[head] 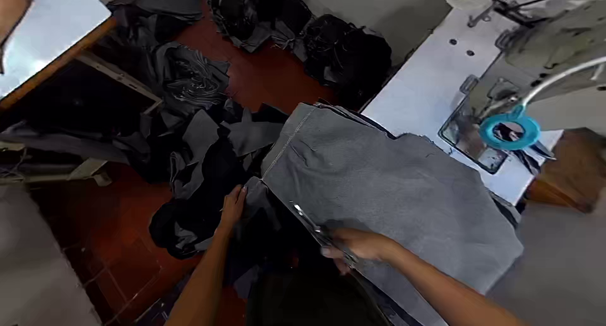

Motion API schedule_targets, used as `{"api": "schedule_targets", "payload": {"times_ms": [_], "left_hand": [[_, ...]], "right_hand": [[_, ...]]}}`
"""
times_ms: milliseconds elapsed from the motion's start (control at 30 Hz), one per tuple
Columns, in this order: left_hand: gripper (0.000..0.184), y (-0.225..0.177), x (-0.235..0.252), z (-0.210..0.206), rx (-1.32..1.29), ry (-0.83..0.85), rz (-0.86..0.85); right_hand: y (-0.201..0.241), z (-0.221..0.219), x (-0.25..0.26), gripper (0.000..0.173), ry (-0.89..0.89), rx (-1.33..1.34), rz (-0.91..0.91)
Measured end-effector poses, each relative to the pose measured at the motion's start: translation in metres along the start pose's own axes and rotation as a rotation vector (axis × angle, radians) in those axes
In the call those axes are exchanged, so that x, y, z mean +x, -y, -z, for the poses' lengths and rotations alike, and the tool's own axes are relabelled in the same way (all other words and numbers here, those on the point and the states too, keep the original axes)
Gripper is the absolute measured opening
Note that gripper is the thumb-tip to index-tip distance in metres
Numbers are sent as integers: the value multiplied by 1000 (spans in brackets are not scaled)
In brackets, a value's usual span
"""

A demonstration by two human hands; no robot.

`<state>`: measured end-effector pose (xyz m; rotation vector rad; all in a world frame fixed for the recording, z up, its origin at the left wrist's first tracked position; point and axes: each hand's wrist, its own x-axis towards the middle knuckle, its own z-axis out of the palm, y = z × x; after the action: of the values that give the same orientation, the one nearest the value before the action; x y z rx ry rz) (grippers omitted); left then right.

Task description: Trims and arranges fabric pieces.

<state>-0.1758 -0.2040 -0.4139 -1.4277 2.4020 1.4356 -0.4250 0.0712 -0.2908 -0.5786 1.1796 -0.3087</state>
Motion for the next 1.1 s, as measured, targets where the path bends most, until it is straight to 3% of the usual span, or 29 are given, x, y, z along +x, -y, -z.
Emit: {"api": "schedule_targets", "payload": {"times_ms": [100,167,233,333,433,467,533,567,667,700,767,833,900,967,1100], "left_hand": [[36,-22,-30,36,174,-137,-149],[34,-38,-40,54,287,-140,-203],[34,-45,-43,63,347,-151,-222],[34,-43,-47,69,345,-198,-218],[34,-44,-70,75,250,-222,-341],[34,-48,-81,77,219,-215,-399],[33,-62,-110,82,153,-204,-523],[32,-69,-125,85,126,-210,-585],[31,-70,-164,98,-64,-222,-697],[34,-58,-172,104,-166,-176,-692],[55,-11,-181,107,-297,-19,-646],[72,55,-189,94,-298,118,-538],[65,111,-202,74,-213,254,-384],[57,139,-225,58,-125,352,-264],[61,171,-258,42,-26,285,-429]], "right_hand": [[65,-1,46,68,8,-109,-106],[98,0,68,70,-53,-131,-79],[116,-2,83,60,-137,-103,-30],[113,-16,87,45,-291,-44,68],[95,-43,68,38,-522,-110,292],[88,-53,66,41,-592,-141,384],[83,-84,67,65,-688,-165,476],[82,-106,73,67,-760,-138,502],[89,-178,81,39,-1017,45,566],[94,-199,71,35,-1069,88,611],[101,-235,38,32,-1160,88,754],[106,-264,-11,29,-1234,-96,909],[107,-289,-67,28,-1303,-424,1028],[104,-311,-113,25,-1407,-666,1070],[76,-335,-165,28,-1759,-722,1024]]}}
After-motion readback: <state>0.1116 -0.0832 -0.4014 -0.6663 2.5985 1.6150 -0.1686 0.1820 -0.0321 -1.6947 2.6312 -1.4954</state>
